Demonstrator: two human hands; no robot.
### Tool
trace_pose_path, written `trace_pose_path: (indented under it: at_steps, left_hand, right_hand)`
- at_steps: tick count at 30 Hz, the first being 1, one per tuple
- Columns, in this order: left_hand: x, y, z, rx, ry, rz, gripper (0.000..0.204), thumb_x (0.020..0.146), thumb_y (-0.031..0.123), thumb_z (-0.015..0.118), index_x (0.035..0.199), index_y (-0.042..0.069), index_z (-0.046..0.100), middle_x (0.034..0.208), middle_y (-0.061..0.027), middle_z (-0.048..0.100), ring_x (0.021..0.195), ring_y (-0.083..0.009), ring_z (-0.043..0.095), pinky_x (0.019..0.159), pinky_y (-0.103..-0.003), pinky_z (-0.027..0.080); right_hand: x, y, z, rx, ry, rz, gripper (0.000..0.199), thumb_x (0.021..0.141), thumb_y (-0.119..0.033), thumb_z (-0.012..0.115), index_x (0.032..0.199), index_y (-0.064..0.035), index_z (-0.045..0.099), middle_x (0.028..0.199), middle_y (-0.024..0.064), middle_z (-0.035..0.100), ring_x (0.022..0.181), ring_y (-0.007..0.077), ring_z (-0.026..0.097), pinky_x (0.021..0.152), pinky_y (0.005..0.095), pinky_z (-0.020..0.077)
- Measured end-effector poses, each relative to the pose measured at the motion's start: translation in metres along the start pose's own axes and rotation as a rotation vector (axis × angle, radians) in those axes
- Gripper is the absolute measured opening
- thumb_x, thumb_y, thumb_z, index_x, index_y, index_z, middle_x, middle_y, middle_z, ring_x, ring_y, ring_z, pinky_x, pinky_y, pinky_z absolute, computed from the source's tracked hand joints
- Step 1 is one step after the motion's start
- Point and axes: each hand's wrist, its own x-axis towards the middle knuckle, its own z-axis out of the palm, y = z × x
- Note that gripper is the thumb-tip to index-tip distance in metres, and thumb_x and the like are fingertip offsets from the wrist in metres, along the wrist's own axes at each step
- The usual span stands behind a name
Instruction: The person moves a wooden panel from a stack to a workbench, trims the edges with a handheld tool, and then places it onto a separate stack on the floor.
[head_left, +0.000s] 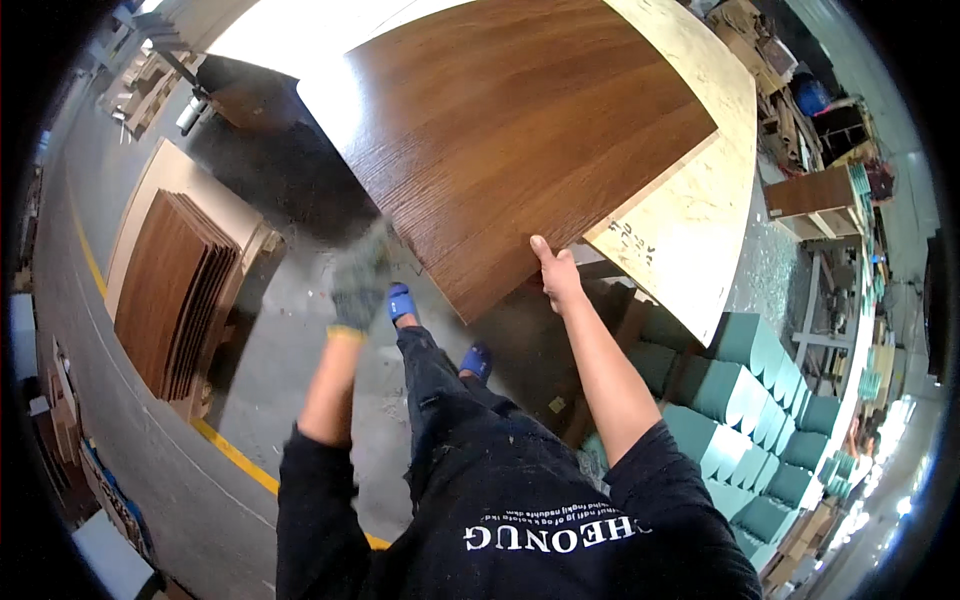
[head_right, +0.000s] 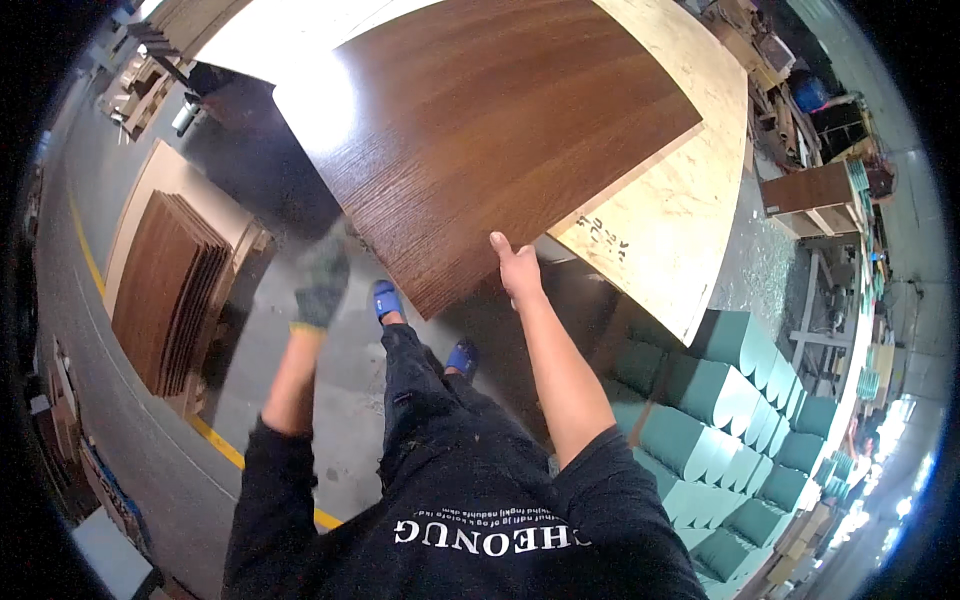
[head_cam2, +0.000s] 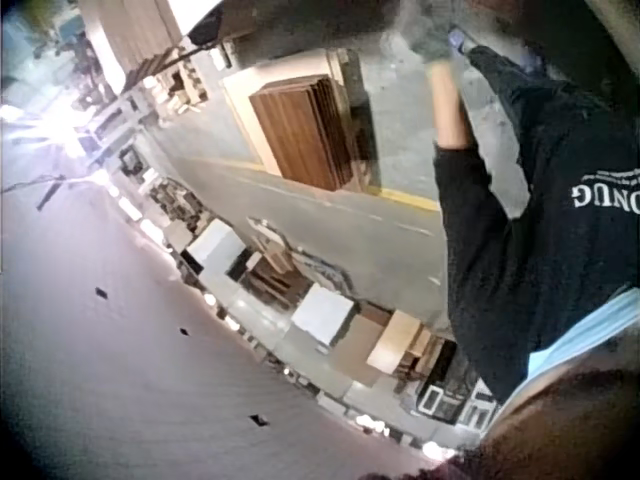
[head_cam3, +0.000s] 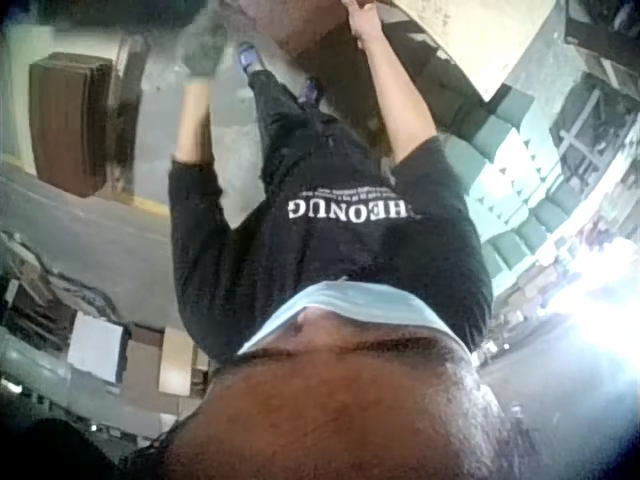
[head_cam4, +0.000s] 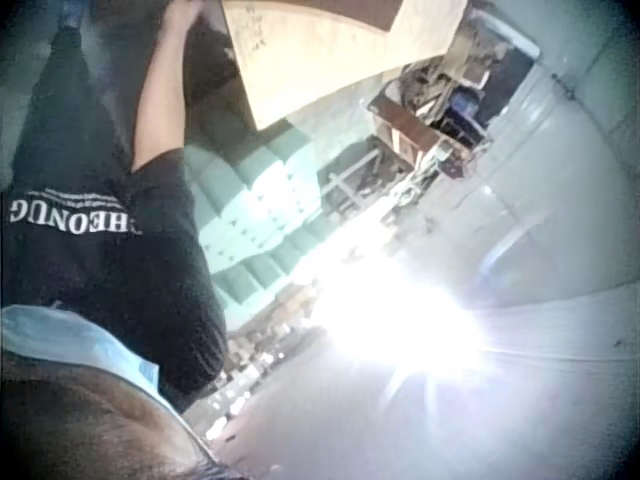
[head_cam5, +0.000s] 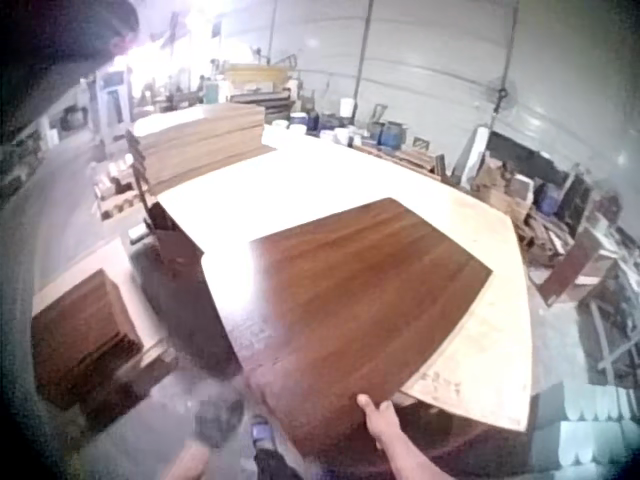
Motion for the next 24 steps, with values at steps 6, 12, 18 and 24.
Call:
trace_pose_path:
  at_steps: [6, 12, 18, 24]
  left_hand:
    - [0.032, 0.025, 0.002, -0.478, 0.052, -0.389, 0.047, 0.080, 0.011, 0.055, 0.127, 0.011, 0.052, 0.102, -0.0093, 0.064, 0.082, -0.0283, 0.063, 0.072, -0.036, 0.050]
    - [-0.060, 0.207, -0.075, -0.747, -1.082, 0.158, 0.036, 0.088, 0.015, 0.043, 0.122, 0.013, 0.053, 0.107, -0.0163, 0.061, 0.098, -0.0328, 0.059, 0.081, -0.042, 0.047]
    - [-0.139, 0.100, -0.050, -0.921, -0.928, -0.687, 0.023, 0.087, 0.019, 0.053, 0.101, 0.002, 0.059, 0.079, -0.0161, 0.063, 0.062, -0.0253, 0.063, 0.058, -0.038, 0.052]
    - [-0.130, 0.059, -0.100, -1.844, -0.192, -1.778, 0.043, 0.087, 0.013, 0.051, 0.128, 0.005, 0.042, 0.093, -0.0150, 0.063, 0.071, -0.0232, 0.063, 0.063, -0.031, 0.053]
  right_hand:
    - [0.001, 0.000, 0.007, -0.007, -0.007, -0.108, 0.090, 0.080, -0.054, 0.062, 0.127, 0.0176, 0.033, 0.131, 0.0312, 0.042, 0.125, 0.0333, 0.042, 0.101, 0.0354, 0.0334]
    - [-0.011, -0.004, -0.012, -0.207, 0.060, -0.226, 0.083, 0.079, -0.057, 0.060, 0.119, 0.0148, 0.045, 0.117, 0.0289, 0.054, 0.114, 0.0312, 0.052, 0.095, 0.0358, 0.0392]
    - [-0.087, -0.065, -0.016, -0.579, -0.309, -0.421, 0.040, 0.077, -0.041, 0.069, 0.070, -0.0032, 0.061, 0.074, 0.0087, 0.067, 0.069, 0.0198, 0.064, 0.065, 0.0309, 0.0494]
    - [-0.087, -0.059, 0.090, -1.013, -0.080, -0.858, 0.096, 0.072, -0.044, 0.070, 0.144, -0.0054, 0.019, 0.150, 0.0171, 0.014, 0.139, 0.0367, 0.010, 0.110, 0.0547, 0.0116]
